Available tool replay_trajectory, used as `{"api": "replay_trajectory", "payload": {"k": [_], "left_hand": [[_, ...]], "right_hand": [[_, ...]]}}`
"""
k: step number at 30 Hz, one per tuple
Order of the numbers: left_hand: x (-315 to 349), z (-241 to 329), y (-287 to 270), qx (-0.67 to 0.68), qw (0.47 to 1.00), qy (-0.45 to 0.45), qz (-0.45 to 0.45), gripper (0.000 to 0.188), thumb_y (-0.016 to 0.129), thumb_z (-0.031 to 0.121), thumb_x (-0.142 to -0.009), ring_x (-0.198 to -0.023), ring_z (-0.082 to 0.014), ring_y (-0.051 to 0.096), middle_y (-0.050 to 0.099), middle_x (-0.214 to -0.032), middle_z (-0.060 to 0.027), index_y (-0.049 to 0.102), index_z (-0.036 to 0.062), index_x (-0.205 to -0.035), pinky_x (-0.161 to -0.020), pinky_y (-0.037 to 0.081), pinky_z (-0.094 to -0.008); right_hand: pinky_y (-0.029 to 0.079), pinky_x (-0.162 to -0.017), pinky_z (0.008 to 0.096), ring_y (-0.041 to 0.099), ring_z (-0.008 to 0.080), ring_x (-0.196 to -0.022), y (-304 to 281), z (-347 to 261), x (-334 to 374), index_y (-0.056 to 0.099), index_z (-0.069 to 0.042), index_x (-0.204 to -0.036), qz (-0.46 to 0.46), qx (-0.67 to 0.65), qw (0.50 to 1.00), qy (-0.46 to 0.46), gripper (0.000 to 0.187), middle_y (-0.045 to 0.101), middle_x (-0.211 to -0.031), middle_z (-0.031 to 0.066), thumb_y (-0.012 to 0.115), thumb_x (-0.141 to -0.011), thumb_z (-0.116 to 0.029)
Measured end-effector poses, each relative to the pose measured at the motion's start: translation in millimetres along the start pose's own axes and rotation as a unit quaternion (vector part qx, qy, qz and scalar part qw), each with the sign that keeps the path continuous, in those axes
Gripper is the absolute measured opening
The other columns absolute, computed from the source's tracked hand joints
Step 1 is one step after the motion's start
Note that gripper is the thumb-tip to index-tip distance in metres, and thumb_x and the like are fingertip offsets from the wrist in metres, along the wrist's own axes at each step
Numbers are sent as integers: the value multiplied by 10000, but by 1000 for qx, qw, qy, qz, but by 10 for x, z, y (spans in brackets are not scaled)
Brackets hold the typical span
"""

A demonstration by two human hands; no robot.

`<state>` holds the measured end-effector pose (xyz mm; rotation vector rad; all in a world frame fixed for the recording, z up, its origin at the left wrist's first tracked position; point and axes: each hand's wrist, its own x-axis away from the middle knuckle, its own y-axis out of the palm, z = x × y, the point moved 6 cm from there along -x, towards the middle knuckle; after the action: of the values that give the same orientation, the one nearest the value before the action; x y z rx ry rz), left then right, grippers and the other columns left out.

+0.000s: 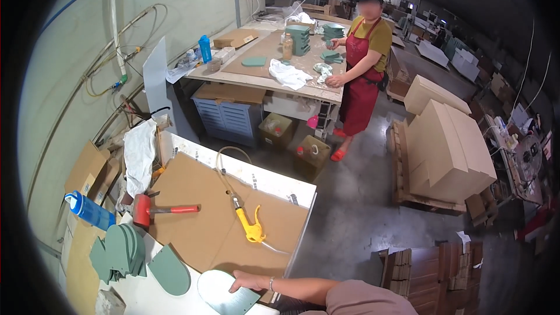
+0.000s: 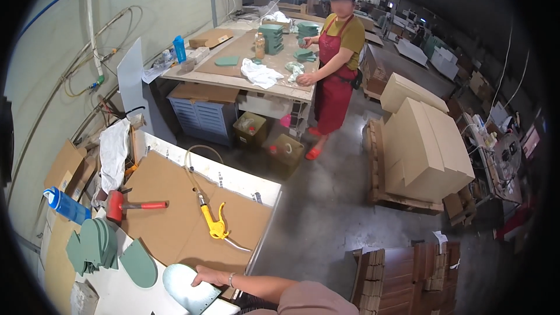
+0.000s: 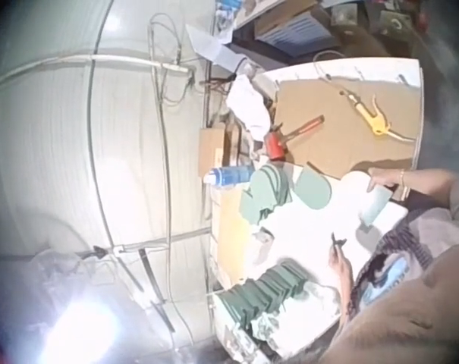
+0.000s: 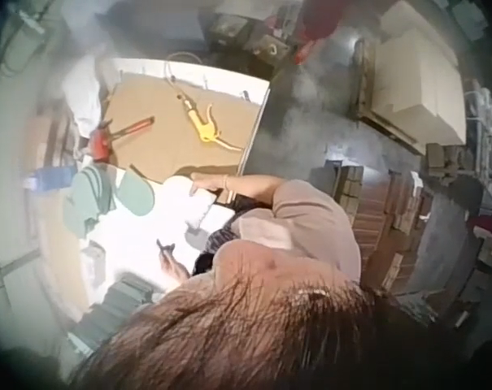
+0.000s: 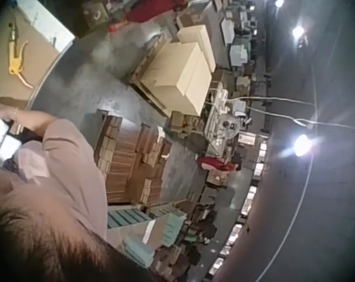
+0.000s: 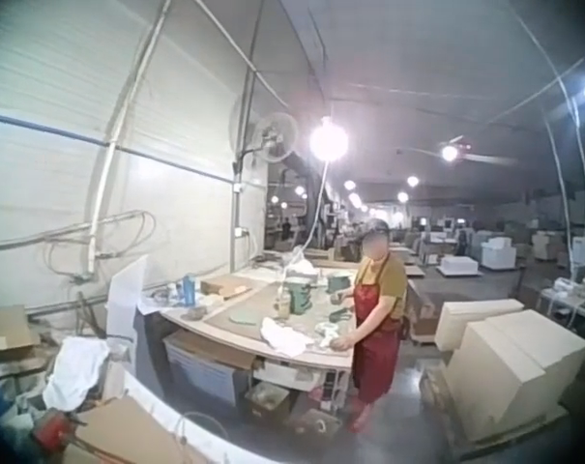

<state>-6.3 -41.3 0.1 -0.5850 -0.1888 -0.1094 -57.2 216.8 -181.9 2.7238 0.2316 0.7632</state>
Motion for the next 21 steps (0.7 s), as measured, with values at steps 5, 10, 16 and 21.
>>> {"api": "replay_trajectory", "payload": {"k": [5, 10, 16, 21], "left_hand": [[13, -113, 86, 40, 999, 5, -16, 392, 438, 337, -1008, -960, -249, 618, 664, -1001, -153, 588, -22, -1053, -905, 439, -382], [-70, -368, 187, 98, 995, 29, -16, 356, 477, 298, -997, -909, -257, 633, 635, -970, -160, 568, -39, -1068, -848, 489, -373], [-132, -594, 178, 148, 988, 27, -22, 335, 523, 261, -976, -873, -272, 641, 600, -948, -165, 558, -60, -1067, -807, 535, -367], [-378, -1473, 215, 191, 981, 14, -25, 343, 544, 253, -963, -855, -274, 648, 602, -949, -174, 539, -67, -1086, -816, 542, -373]], "right_hand": [[403, -847, 298, 450, 203, -974, 12, -6, -1, 462, 53, -1023, -2, -13, 1000, -6, 504, 479, -988, 130, 744, -688, -196], [413, -854, 305, 469, 211, -996, -1, -64, 23, 468, 62, -1069, 0, 0, 1000, -5, 532, 494, -1026, 138, 743, -694, -197], [414, -866, 311, 473, 206, -997, 44, -4, 27, 463, 54, -1080, -7, -25, 1000, 10, 537, 493, -1032, 136, 740, -696, -200], [420, -858, 316, 476, 207, -1006, 83, -48, 23, 457, 57, -1076, -8, -5, 1000, 1, 549, 497, -1029, 143, 745, -687, -203]]}}
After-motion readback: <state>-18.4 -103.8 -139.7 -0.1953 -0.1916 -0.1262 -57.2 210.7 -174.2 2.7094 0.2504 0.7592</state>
